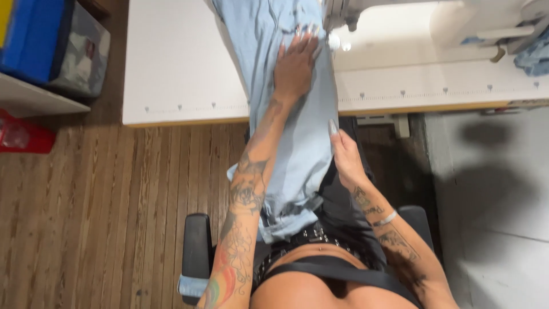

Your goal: A person is preparing a pair of distressed denim jeans for repair by smoothing the fabric and positioning it under an industrial sewing machine.

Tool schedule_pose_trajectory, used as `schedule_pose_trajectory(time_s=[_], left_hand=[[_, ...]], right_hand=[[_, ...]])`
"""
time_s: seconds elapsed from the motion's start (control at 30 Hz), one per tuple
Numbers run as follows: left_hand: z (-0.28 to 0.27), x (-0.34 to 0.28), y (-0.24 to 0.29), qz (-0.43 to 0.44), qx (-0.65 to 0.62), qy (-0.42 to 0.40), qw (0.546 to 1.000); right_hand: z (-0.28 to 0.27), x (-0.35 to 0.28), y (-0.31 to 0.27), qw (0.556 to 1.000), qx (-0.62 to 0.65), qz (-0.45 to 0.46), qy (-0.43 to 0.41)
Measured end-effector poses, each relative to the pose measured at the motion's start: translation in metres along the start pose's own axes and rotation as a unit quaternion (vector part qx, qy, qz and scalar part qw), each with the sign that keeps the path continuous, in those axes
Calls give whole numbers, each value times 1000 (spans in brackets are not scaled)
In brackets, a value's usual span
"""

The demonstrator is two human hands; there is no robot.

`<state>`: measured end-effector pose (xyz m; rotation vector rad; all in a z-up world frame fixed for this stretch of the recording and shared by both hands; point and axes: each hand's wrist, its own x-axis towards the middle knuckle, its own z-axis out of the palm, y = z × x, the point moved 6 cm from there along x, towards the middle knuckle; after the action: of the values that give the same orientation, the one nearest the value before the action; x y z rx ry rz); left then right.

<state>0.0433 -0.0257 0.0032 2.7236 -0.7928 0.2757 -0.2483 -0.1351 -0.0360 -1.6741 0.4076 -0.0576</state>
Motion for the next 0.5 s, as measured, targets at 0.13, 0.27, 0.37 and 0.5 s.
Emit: schedule_pose_trajectory(time_s=[0.13,0.27,0.37,0.5], left_hand=[[-6,8,-5,-5,13,-7,1000],[-16,4,-1,-16,15,-41,999],[-11,2,-1,-14,-5,-13,1000],[-11,3,-2,-29,-22,-37,999]], right_hand=[[7,-2,-20,997,67,12,-36],[6,-5,-21,995,78,36,-45],[5,-7,-21,995,82,34,-42],[4,-8,-25,996,76,23,-40]])
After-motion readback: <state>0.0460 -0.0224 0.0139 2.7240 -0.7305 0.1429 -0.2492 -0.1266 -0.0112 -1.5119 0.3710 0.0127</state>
